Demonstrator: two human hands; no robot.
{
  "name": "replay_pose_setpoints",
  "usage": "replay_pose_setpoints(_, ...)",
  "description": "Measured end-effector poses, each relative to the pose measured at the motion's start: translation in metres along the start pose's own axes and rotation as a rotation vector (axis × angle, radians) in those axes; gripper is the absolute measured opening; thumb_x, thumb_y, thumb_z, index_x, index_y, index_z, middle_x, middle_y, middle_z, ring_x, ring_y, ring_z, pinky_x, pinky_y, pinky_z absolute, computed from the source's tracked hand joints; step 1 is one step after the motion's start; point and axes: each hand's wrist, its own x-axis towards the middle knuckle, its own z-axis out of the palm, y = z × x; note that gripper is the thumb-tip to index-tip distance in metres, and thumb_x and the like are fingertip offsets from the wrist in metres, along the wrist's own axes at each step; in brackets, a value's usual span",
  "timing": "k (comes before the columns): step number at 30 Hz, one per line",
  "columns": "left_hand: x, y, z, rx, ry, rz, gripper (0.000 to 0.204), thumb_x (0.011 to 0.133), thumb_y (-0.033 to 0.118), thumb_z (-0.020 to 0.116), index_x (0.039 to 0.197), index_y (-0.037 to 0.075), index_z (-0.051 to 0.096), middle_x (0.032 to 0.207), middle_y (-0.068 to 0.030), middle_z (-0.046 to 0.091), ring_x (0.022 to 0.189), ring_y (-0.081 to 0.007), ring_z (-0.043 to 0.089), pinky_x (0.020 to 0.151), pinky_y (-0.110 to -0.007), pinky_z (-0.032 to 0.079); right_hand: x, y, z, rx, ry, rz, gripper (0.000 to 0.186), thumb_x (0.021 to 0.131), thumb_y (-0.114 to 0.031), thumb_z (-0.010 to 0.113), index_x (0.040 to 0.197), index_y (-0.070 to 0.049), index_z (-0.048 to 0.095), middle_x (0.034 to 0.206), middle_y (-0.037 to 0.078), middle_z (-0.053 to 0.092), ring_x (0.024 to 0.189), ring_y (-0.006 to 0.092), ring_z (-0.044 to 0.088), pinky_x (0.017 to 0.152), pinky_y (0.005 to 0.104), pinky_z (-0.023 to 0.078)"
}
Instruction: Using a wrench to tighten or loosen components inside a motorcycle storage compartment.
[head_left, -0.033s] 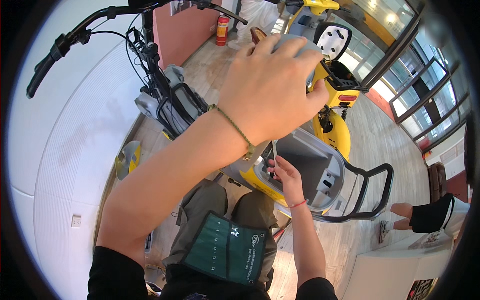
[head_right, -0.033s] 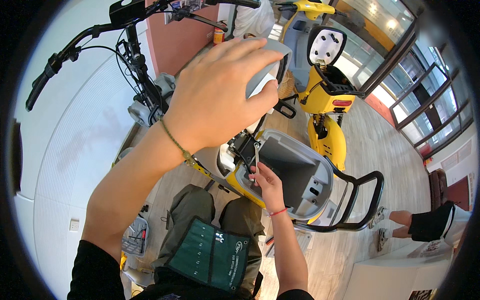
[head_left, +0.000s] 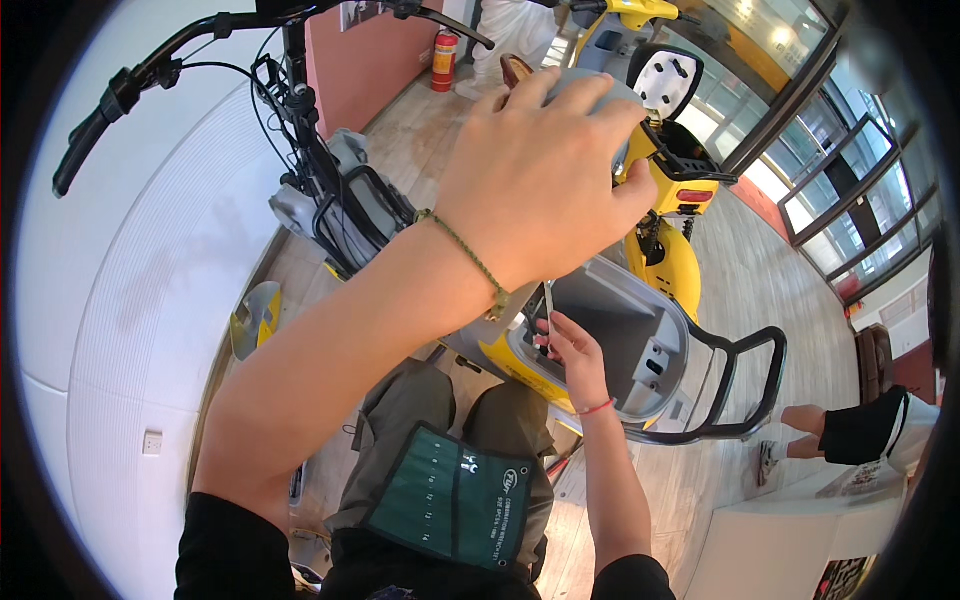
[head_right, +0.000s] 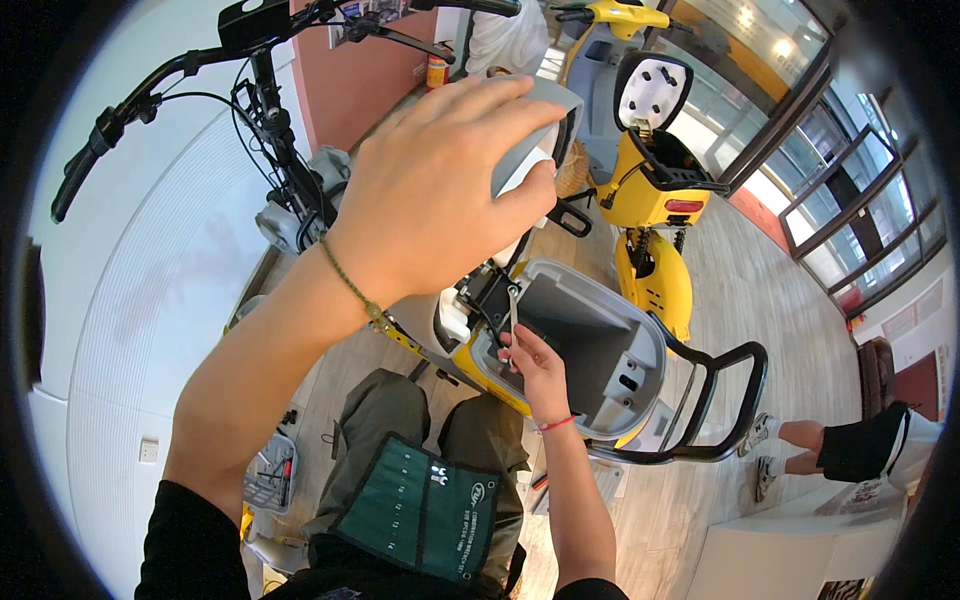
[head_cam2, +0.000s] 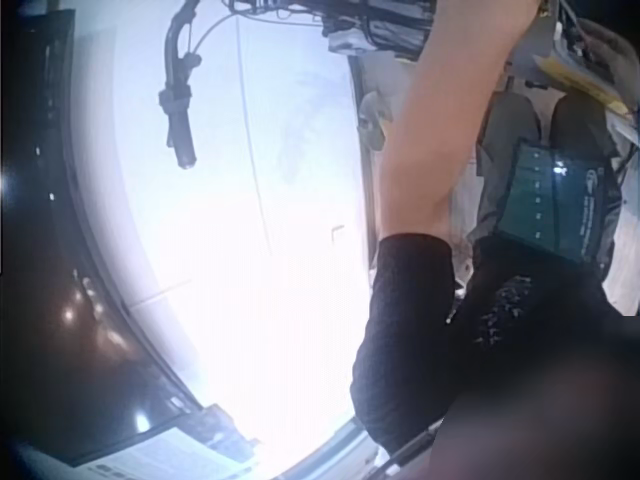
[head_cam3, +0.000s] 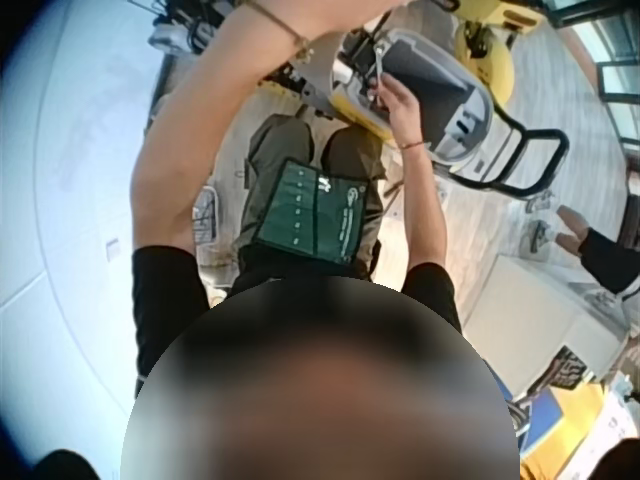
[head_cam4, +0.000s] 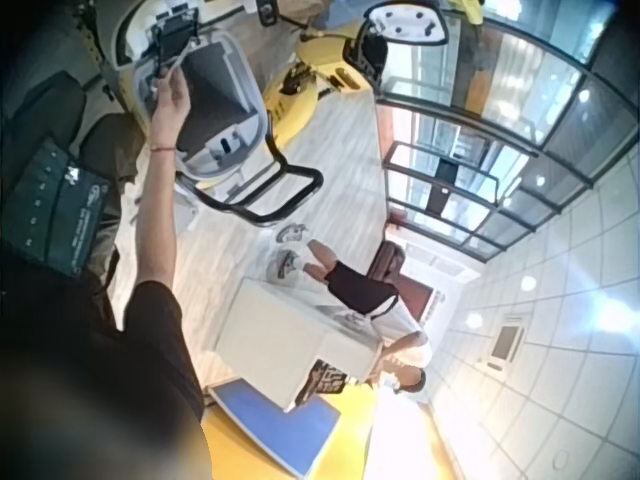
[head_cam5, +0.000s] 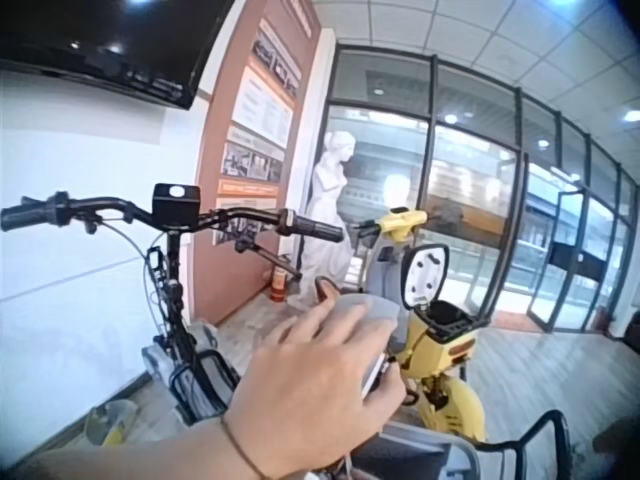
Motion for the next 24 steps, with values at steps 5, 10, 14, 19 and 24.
replay_pose_setpoints(5,0.001,0.000,0.001,-0.004,-0.006,-0.002,0.034,0.085,0.026,0.065,0.115,0.010,0.068,0.125,-0.0138,0.066,0.114,-0.0326,0.061,0.099,-0.042,0.049,0.002,-0.002,-0.003,0.008,-0.008,0.041,0.041,0.100,-0.010,0.057,0.137,0.006,0.054,0.119,0.011,0.070,0.090,0.0097,0.062,0.074,0.0229,0.046)
replay_pose_setpoints(10,0.003,-0.005,0.006,0.019,0.007,-0.001,0.038,0.087,0.035,0.061,0.116,0.011,0.070,0.127,-0.0104,0.065,0.119,-0.0320,0.060,0.098,-0.047,0.049,0.009,-0.009,0.001,0.026,-0.010,0.061,0.033,0.097,-0.005,0.060,0.129,0.002,0.060,0.111,0.008,0.073,0.080,0.0074,0.058,0.068,0.0218,0.044)
replay_pose_setpoints(14,0.003,-0.005,0.006,0.015,-0.003,-0.009,0.038,0.087,0.035,0.062,0.115,0.011,0.070,0.128,-0.0105,0.065,0.120,-0.0323,0.060,0.098,-0.047,0.049,0.009,-0.004,-0.002,0.083,0.020,0.050,0.029,0.096,-0.003,0.061,0.125,0.001,0.062,0.110,0.008,0.072,0.080,0.0086,0.059,0.068,0.0225,0.046)
replay_pose_setpoints(19,0.003,-0.003,0.006,0.029,0.004,0.002,0.037,0.086,0.034,0.062,0.114,0.011,0.071,0.126,-0.0097,0.066,0.117,-0.0312,0.061,0.096,-0.047,0.049,0.015,0.000,-0.003,0.070,-0.024,0.106,0.029,0.096,-0.003,0.062,0.125,0.000,0.062,0.110,0.008,0.071,0.083,0.0105,0.063,0.071,0.0241,0.050)
replay_pose_setpoints(24,0.005,0.000,0.002,0.005,-0.006,0.002,0.036,0.086,0.031,0.063,0.115,0.011,0.070,0.125,-0.0118,0.066,0.116,-0.0325,0.061,0.097,-0.045,0.049,0.017,-0.001,-0.001,0.055,-0.006,0.108,0.032,0.096,-0.005,0.064,0.127,0.001,0.061,0.110,0.008,0.071,0.083,0.0111,0.064,0.072,0.0240,0.050)
